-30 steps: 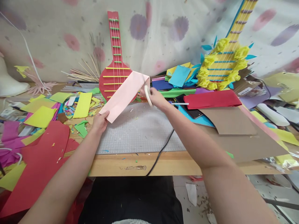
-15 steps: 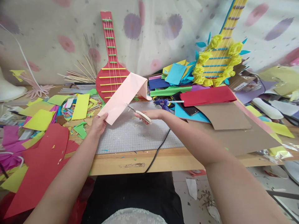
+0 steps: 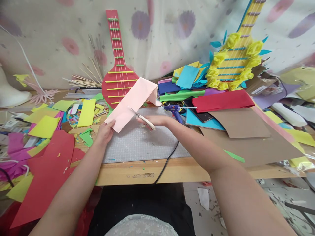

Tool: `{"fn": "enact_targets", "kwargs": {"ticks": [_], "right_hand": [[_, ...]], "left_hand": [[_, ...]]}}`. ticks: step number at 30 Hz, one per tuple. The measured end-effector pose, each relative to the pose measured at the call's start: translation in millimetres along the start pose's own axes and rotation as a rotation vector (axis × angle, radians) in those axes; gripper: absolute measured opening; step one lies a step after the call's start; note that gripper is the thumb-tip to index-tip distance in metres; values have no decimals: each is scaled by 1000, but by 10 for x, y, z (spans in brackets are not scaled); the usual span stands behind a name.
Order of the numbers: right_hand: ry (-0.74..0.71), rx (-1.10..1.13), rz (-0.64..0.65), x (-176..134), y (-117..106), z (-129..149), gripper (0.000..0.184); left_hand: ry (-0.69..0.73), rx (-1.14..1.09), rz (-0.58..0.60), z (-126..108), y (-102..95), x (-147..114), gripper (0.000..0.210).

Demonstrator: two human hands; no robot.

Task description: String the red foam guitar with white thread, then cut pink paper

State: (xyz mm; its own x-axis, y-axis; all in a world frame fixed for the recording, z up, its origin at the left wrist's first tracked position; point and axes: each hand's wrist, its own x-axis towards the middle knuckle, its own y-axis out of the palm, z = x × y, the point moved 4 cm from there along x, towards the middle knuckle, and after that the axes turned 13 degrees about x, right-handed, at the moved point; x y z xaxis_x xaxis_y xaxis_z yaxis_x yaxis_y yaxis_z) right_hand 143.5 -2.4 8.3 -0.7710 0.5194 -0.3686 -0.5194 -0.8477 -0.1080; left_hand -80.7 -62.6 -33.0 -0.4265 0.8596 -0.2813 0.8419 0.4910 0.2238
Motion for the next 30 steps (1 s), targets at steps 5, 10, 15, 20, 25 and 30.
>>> {"fn": "enact_targets", "kwargs": {"ticks": [5,10,15,20,25,30], "right_hand": [[13,32,-26,-13,-3,-10,40],[20,11,-70,-46,12,5,39],[13,-11,-111,-73,6,13,42],[9,-35,-152,-116,14,70,40],[33,-17,-172,-106,0,65,38],[29,8,-184,-83,-20,33,37]], "left_hand": [[-10,3,-1,-5,0,-12,18],[-10,10,-8,-6,-2,-11,20],[-25,-1,-7,-2,-2,-14,19],[-42,2,-14,-4,-5,-17,19],[-46,19,-15,2,-13,-1,22],[-46,24,-13,5,-16,1,23]]}}
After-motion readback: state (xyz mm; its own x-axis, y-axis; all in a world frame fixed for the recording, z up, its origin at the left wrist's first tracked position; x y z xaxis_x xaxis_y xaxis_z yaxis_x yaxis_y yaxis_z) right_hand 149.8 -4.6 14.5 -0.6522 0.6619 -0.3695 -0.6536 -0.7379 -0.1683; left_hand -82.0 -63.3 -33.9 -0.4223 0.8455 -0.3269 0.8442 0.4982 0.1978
